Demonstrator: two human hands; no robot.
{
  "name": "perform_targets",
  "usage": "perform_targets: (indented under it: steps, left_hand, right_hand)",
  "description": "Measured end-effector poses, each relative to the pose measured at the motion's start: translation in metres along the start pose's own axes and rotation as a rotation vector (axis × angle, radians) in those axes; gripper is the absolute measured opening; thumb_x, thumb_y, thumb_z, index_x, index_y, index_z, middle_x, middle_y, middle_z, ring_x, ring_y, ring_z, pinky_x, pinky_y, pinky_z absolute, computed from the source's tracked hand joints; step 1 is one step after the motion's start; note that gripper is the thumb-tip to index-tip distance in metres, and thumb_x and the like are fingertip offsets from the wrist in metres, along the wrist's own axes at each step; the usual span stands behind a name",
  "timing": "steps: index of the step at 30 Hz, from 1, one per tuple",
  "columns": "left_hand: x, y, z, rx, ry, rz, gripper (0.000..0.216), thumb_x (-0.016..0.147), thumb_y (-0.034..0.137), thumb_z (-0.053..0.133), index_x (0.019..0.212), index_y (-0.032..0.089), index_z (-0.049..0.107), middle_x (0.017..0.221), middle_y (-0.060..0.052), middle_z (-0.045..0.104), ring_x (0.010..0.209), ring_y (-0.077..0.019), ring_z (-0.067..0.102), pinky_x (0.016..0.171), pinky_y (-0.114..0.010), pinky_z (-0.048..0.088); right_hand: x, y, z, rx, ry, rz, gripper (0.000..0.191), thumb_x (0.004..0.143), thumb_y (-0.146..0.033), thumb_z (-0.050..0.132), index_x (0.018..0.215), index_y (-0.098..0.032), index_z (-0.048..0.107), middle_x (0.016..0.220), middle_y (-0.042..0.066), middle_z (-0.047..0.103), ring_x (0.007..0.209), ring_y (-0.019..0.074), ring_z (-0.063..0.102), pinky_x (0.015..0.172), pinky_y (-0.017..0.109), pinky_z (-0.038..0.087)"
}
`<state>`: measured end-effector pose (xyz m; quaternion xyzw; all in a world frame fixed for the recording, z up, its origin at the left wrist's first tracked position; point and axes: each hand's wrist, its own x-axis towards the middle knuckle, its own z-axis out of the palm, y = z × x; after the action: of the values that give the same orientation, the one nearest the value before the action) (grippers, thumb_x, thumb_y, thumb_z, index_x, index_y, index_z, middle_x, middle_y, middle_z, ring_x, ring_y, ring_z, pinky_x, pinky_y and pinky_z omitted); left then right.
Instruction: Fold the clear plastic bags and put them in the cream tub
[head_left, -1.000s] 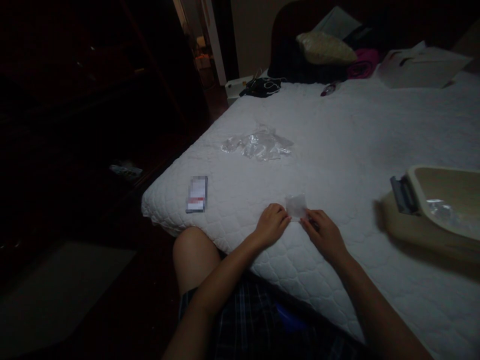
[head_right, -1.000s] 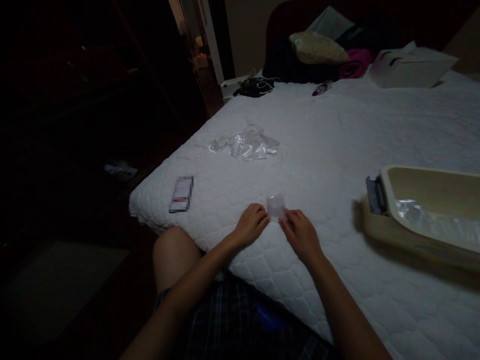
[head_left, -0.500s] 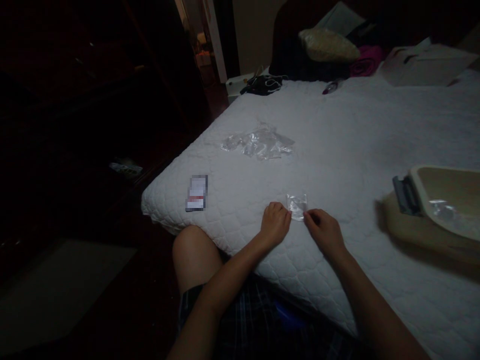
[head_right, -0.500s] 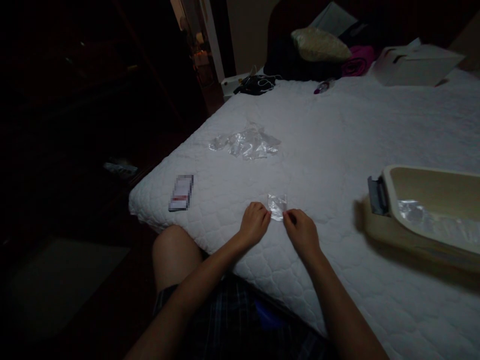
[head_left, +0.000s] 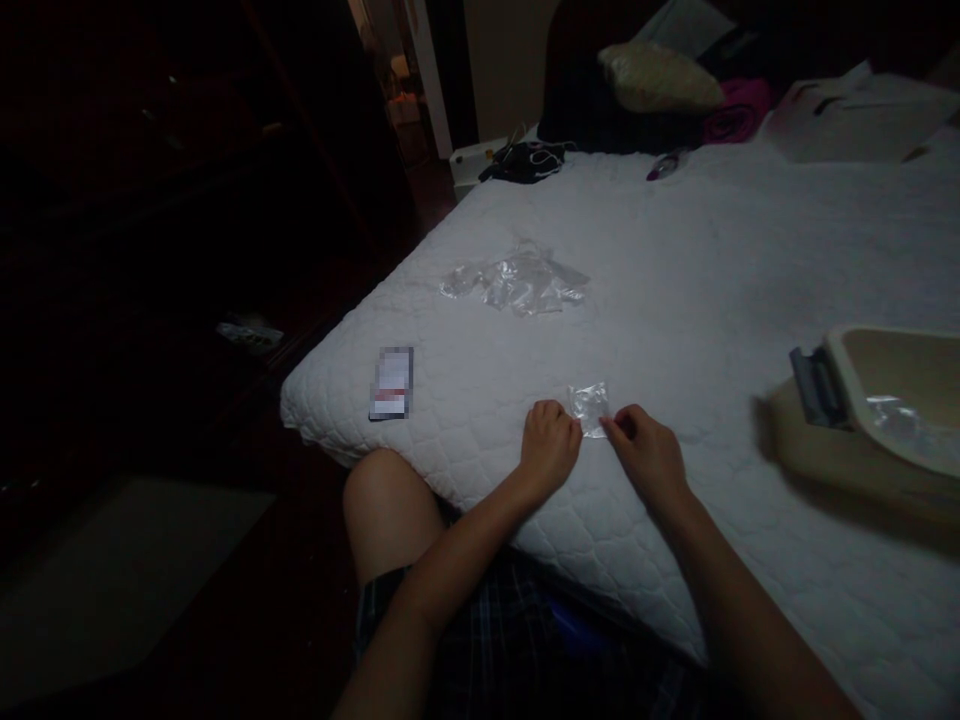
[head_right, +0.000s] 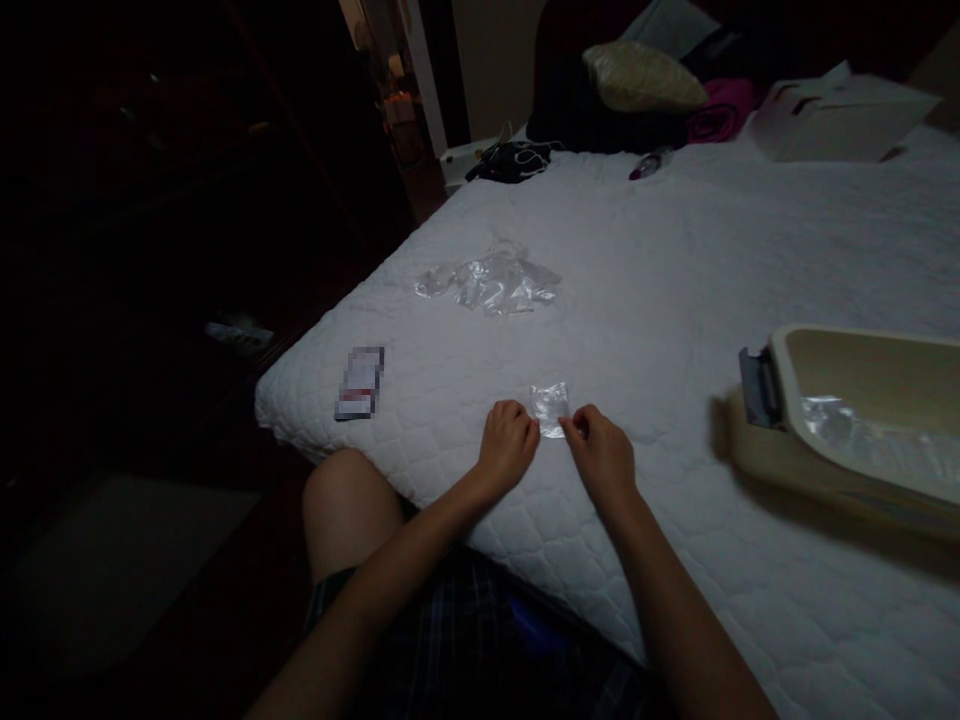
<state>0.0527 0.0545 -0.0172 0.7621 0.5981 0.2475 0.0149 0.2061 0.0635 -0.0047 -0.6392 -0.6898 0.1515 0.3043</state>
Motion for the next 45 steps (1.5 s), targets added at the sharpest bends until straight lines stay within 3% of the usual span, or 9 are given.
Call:
perform_targets:
  steps: [4,7,12,15,28,31,34,36,45]
  left_hand:
    - [-0.002,0.001,0.001,0.006,0.014,-0.024,0.022,0.090,0.026,0.045,0.080,0.015,0.060,0.090,-0.009,0.055,0.094,-0.0227,0.049,0.083,-0.039,0.045]
    - [-0.004,0.001,0.003,0.007,0.053,-0.030,0.016,0.089,0.028,0.049,0.088,0.014,0.059,0.104,-0.012,0.055,0.103,-0.0247,0.050,0.085,-0.040,0.045]
    - [-0.007,-0.002,0.009,0.037,0.034,0.241,0.019,0.092,0.018,0.042,0.102,0.017,0.057,0.135,-0.012,0.047,0.131,-0.0239,0.035,0.104,-0.042,0.036]
    - [-0.006,-0.003,0.009,0.084,-0.007,0.261,0.023,0.093,0.020,0.039,0.106,0.017,0.057,0.141,-0.009,0.042,0.136,-0.0244,0.029,0.107,-0.045,0.032]
    - [-0.002,-0.004,0.007,0.064,-0.094,0.160,0.036,0.095,0.022,0.033,0.127,0.015,0.048,0.139,-0.010,0.045,0.134,-0.0233,0.034,0.110,-0.046,0.029]
    - [-0.002,-0.004,0.006,0.062,-0.093,0.161,0.036,0.095,0.022,0.032,0.127,0.017,0.048,0.140,-0.009,0.044,0.135,-0.0227,0.033,0.110,-0.046,0.028]
    - [-0.003,-0.004,0.005,0.061,-0.102,0.158,0.036,0.095,0.022,0.033,0.127,0.016,0.047,0.140,-0.008,0.044,0.135,-0.0227,0.032,0.110,-0.045,0.028]
    - [-0.003,-0.004,0.005,0.056,-0.106,0.158,0.036,0.095,0.021,0.033,0.128,0.015,0.046,0.140,-0.008,0.044,0.134,-0.0226,0.033,0.111,-0.045,0.028]
    - [-0.005,-0.005,0.004,-0.029,-0.062,0.152,0.037,0.095,0.022,0.031,0.128,0.013,0.045,0.137,-0.010,0.047,0.133,-0.0230,0.035,0.110,-0.047,0.027]
  right_hand:
    - [0.001,0.000,0.001,-0.022,0.011,-0.009,0.037,0.083,-0.054,0.044,0.071,-0.020,0.053,0.059,0.003,0.057,0.052,0.0161,0.051,0.051,0.028,0.032]
    - [0.001,0.001,0.002,-0.031,0.011,-0.019,0.035,0.083,-0.052,0.045,0.070,-0.021,0.052,0.061,0.002,0.057,0.053,0.0155,0.050,0.051,0.027,0.031]
    - [0.001,0.003,0.004,-0.066,0.000,-0.016,0.031,0.082,-0.049,0.049,0.071,-0.021,0.052,0.064,0.001,0.058,0.055,0.0153,0.050,0.053,0.027,0.031]
    - [0.001,0.003,0.004,-0.062,0.004,-0.017,0.030,0.083,-0.048,0.048,0.071,-0.021,0.052,0.064,0.001,0.058,0.056,0.0153,0.050,0.054,0.027,0.032]
    - [-0.003,0.004,0.005,-0.038,0.053,-0.109,0.028,0.088,-0.040,0.041,0.090,-0.019,0.060,0.083,0.008,0.064,0.072,0.0204,0.058,0.065,0.032,0.043]
    - [-0.007,0.004,0.003,-0.054,0.142,-0.287,0.028,0.087,-0.026,0.040,0.105,-0.016,0.058,0.101,0.014,0.062,0.092,0.0247,0.058,0.080,0.038,0.045]
    - [-0.011,0.005,0.002,-0.101,0.075,-0.551,0.035,0.079,-0.015,0.044,0.112,-0.017,0.057,0.115,0.015,0.059,0.108,0.0266,0.053,0.089,0.042,0.042]
    - [-0.013,0.007,0.003,-0.122,0.035,-0.619,0.040,0.075,-0.012,0.046,0.113,-0.017,0.057,0.116,0.014,0.060,0.110,0.0270,0.052,0.091,0.044,0.042]
    - [-0.008,0.019,0.012,-0.008,0.026,-0.461,0.032,0.078,-0.015,0.046,0.106,-0.017,0.062,0.109,0.014,0.065,0.105,0.0272,0.058,0.091,0.049,0.042]
